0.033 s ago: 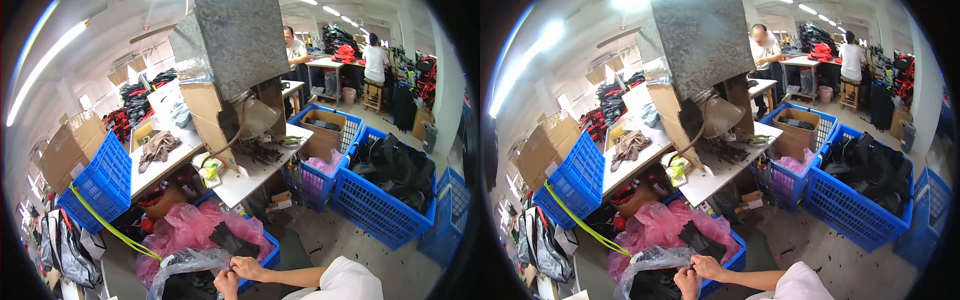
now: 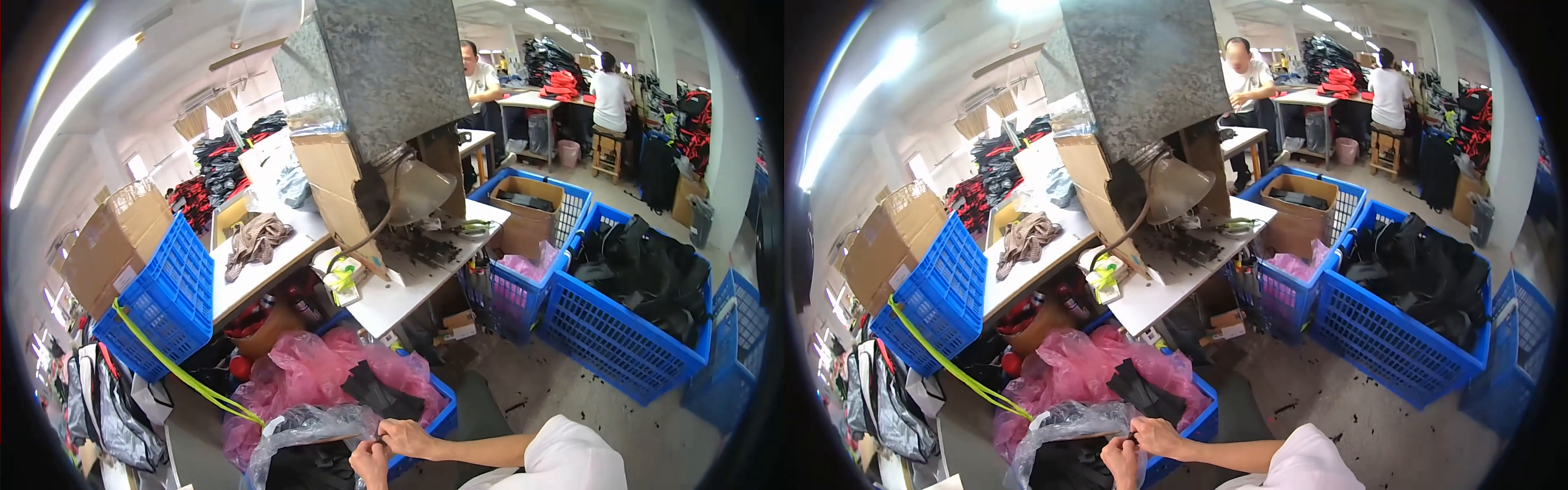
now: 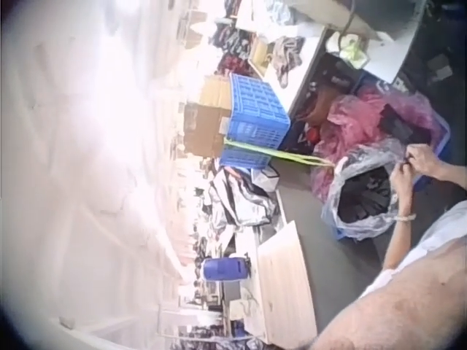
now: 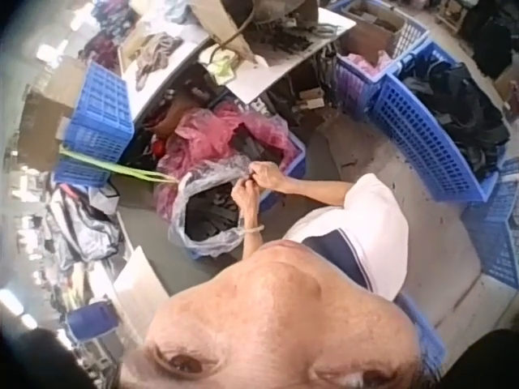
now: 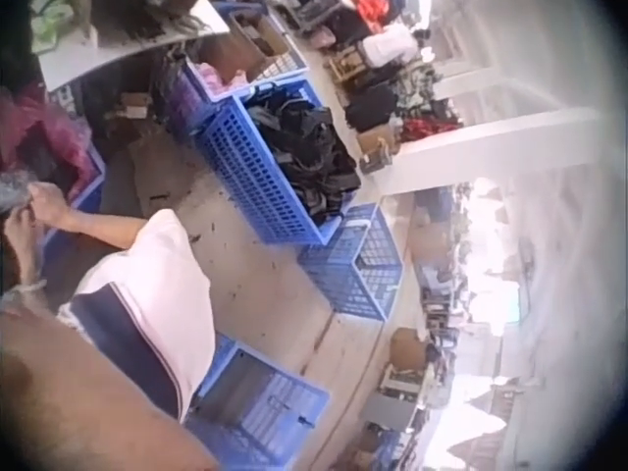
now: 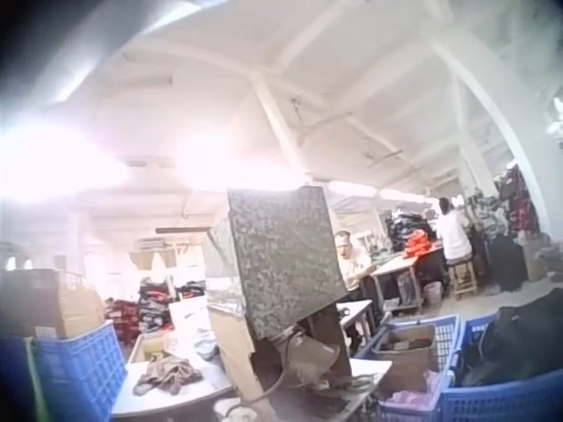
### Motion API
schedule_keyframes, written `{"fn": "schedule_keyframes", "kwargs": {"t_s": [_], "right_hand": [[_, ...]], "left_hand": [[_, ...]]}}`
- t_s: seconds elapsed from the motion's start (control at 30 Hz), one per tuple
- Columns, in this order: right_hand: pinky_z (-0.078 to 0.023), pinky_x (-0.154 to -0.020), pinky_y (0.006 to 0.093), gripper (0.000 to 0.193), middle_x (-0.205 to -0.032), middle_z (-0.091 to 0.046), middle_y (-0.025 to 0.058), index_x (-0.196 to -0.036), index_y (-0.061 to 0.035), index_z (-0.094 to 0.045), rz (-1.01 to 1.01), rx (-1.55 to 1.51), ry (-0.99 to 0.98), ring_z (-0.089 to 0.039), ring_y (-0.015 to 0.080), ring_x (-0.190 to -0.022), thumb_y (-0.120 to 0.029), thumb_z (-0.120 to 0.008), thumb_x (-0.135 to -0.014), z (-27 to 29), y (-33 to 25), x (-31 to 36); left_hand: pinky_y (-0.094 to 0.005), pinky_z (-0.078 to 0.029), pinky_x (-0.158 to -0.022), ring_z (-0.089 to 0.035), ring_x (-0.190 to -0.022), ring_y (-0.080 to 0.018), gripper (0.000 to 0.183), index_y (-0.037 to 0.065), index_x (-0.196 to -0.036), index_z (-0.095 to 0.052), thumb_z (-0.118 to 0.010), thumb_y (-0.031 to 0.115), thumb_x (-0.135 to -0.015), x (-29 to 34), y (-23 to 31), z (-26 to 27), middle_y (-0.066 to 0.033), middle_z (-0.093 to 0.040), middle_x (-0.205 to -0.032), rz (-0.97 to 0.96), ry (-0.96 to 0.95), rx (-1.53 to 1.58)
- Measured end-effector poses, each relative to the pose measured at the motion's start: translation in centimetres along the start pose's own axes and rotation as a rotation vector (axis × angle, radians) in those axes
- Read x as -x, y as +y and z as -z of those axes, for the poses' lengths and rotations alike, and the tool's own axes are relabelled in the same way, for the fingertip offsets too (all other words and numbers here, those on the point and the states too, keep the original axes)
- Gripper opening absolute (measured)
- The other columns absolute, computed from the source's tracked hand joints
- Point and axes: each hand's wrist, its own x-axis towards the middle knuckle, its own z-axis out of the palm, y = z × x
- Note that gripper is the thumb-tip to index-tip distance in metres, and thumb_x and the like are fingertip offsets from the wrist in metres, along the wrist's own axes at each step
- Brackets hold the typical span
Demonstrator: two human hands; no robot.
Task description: Inspecting and sorting black fabric strips in a manufacturing facility.
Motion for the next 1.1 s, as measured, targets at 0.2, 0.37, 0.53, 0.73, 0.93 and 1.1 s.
{"fn": "schedule_keyframes", "kwargs": {"t_s": [0.2,0.37,0.53,0.73,0.93,1.1], "right_hand": [[-0.048,-0.062,0.0432,0.013,-0.075,-0.061,0.0165,-0.080,-0.0012,-0.055,-0.041,0.022,-0.054,-0.061,0.0353,-0.075,-0.012,-0.055,-0.072,-0.6,0.5,-0.7],[-0.048,-0.064,0.0446,0.015,-0.075,-0.062,0.0170,-0.079,-0.0003,-0.057,-0.153,0.001,-0.191,-0.060,0.0383,-0.075,-0.012,-0.054,-0.070,-1.7,0.3,-0.1],[-0.046,-0.060,0.0285,0.012,-0.072,-0.061,0.0059,-0.084,-0.0014,-0.063,-0.323,-0.357,-0.155,-0.059,0.0141,-0.068,-0.007,-0.063,-0.074,-4.6,4.6,1.7],[-0.033,-0.050,0.0240,0.002,-0.062,-0.048,-0.0054,-0.080,-0.0084,-0.060,-0.845,-1.069,-0.376,-0.043,0.0058,-0.053,-0.008,-0.062,-0.079,-6.0,3.4,3.3],[-0.014,-0.036,0.0217,0.030,-0.045,-0.025,-0.0080,-0.060,-0.0164,-0.042,-1.089,-1.088,-0.494,-0.019,0.0044,-0.034,-0.034,-0.059,-0.077,-4.0,1.4,2.1],[-0.036,-0.042,0.0298,0.029,-0.052,-0.048,0.0027,-0.067,-0.0039,-0.054,-0.458,-0.466,-0.218,-0.046,0.0139,-0.046,-0.030,-0.063,-0.077,-4.9,1.7,0.1]], "left_hand": [[-0.0383,-0.045,-0.052,-0.059,-0.050,-0.0307,0.017,-0.004,-0.066,-0.062,-0.057,0.012,-0.068,0.7,-0.4,-0.3,-0.0190,-0.057,-0.054,-0.011,0.035,-0.123],[-0.0411,-0.046,-0.053,-0.059,-0.053,-0.0331,0.018,-0.002,-0.065,-0.063,-0.056,0.014,-0.068,0.8,-1.4,0.6,-0.0186,-0.058,-0.056,-0.004,0.100,-0.213],[-0.0446,-0.047,-0.058,-0.061,-0.061,-0.0371,0.019,-0.001,-0.068,-0.065,-0.057,0.016,-0.071,1.5,-2.0,0.6,-0.0204,-0.060,-0.061,0.035,-0.041,-0.355],[-0.0420,-0.048,-0.053,-0.061,-0.056,-0.0344,0.017,-0.003,-0.072,-0.064,-0.057,0.012,-0.074,2.2,-3.6,2.0,-0.0190,-0.061,-0.059,-0.052,0.034,-0.512],[-0.0306,-0.044,-0.042,-0.057,-0.045,-0.0171,0.012,-0.006,-0.068,-0.058,-0.057,0.002,-0.076,2.0,-4.3,1.7,-0.0111,-0.059,-0.054,0.097,-0.132,0.177],[-0.0238,-0.044,-0.041,-0.055,-0.044,-0.0129,0.015,-0.006,-0.073,-0.054,-0.054,0.004,-0.084,1.3,-8.1,-0.6,-0.0092,-0.058,-0.055,0.215,-0.086,0.318]]}}
